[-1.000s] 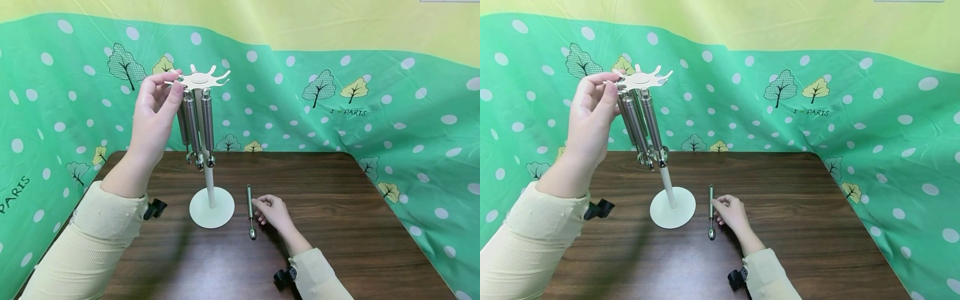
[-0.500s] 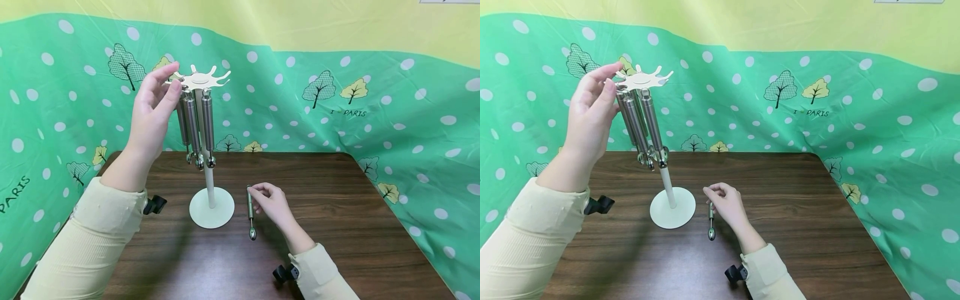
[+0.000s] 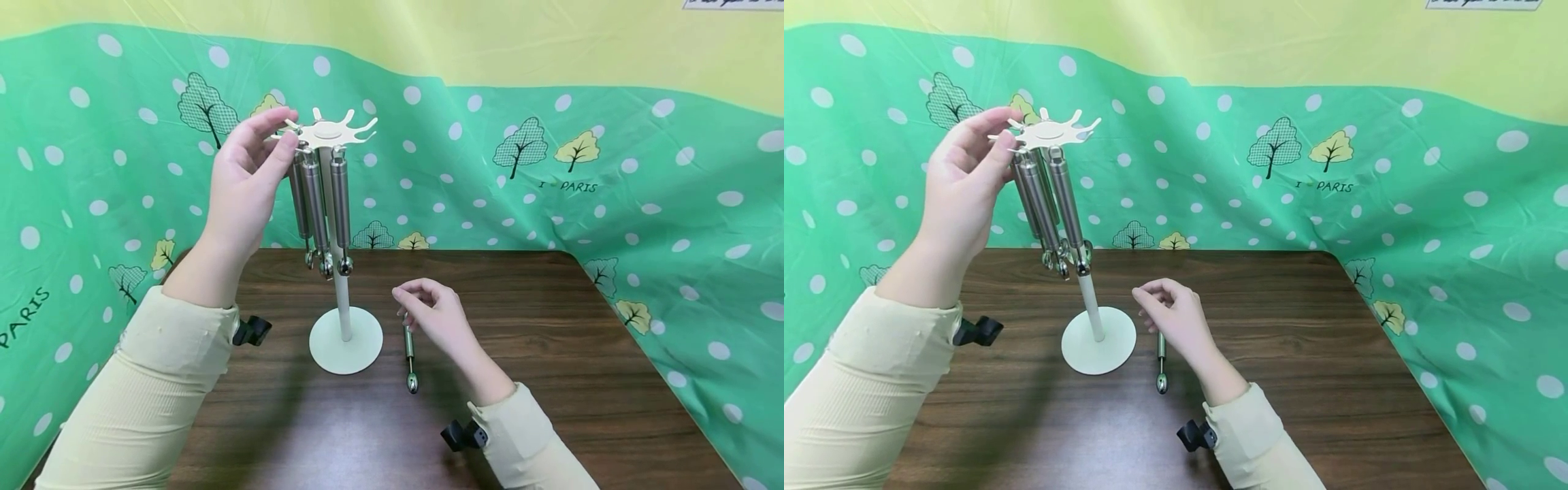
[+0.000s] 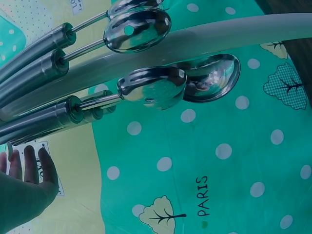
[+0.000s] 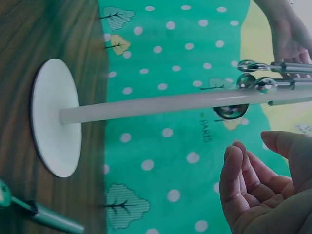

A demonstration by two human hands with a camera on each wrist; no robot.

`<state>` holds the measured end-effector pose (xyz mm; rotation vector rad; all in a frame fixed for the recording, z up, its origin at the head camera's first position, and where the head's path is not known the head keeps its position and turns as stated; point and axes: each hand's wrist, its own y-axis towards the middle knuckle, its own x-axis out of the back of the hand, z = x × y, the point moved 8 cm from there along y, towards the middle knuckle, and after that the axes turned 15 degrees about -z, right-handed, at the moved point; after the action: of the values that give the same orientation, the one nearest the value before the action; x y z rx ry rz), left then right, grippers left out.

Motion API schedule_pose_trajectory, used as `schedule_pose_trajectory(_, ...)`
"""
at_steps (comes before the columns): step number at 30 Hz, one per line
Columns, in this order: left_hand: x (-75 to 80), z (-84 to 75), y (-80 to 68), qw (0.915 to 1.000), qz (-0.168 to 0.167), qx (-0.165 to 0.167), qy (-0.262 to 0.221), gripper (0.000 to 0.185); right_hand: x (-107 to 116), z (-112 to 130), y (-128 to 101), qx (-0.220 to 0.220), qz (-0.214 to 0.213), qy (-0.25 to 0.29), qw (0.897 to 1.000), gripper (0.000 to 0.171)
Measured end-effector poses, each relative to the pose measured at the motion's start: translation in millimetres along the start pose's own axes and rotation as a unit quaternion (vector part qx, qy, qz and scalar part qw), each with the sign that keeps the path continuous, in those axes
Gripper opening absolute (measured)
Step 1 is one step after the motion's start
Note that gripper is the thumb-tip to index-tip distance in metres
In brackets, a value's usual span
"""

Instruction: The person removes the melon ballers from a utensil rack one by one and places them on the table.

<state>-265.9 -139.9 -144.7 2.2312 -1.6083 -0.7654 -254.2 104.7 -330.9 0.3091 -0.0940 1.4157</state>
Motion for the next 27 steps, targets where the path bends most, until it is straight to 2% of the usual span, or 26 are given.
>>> schedule_pose_trajectory(12, -1.4, -4.0, 1.6, 0.9991, -0.016, -0.029, 0.027, 0.031, -2.0, 42.3, 5.1, 0.039, 0.009, 0.025, 0.999, 0.023)
schedule_pose_trajectory(19, 0.3, -6.5, 2.6, 0.9979, -0.03, -0.034, 0.047, 0.033, -5.5, 62.1, 7.1, 0.061, 0.014, 0.04, 0.997, 0.022)
schedule_pose_trajectory(27, 2.5, -8.3, 2.8, 0.9961, -0.047, -0.032, 0.068, 0.037, -12.1, 86.5, 12.5, 0.108, 0.022, 0.063, 0.992, 0.023)
